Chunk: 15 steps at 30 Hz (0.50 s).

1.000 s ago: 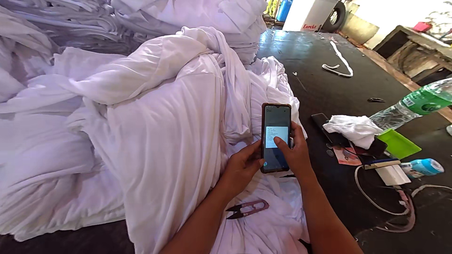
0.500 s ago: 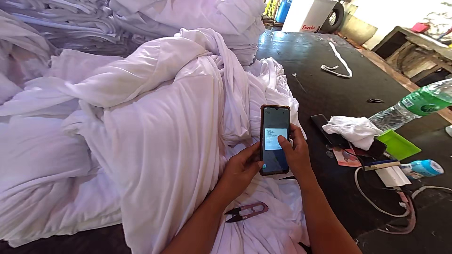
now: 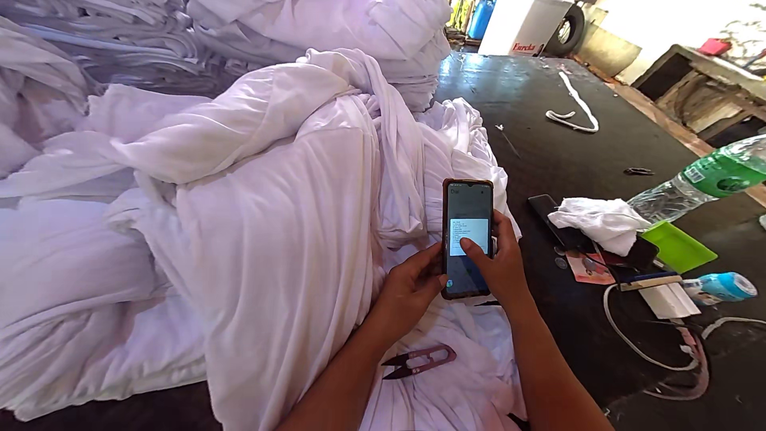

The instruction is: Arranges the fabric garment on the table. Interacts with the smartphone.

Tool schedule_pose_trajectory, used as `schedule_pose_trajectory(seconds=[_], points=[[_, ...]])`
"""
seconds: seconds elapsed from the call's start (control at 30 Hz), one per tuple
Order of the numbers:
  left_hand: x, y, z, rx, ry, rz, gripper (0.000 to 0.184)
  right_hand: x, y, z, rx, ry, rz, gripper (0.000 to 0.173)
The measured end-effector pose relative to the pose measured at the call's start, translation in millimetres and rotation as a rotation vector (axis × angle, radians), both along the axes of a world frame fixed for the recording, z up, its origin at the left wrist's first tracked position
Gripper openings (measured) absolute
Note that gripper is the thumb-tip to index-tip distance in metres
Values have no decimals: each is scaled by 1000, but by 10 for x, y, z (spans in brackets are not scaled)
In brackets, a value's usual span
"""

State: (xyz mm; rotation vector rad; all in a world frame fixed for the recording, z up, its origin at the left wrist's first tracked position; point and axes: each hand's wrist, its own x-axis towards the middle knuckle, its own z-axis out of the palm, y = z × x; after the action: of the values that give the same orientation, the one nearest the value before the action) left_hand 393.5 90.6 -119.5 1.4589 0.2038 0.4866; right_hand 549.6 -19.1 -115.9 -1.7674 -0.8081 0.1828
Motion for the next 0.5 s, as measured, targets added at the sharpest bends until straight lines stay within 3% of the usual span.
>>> schedule_pose_trajectory(seconds=[0.5], points=[[-4, -2, 13, -19, -3, -7, 49, 12, -9, 13, 36, 12, 41, 74]])
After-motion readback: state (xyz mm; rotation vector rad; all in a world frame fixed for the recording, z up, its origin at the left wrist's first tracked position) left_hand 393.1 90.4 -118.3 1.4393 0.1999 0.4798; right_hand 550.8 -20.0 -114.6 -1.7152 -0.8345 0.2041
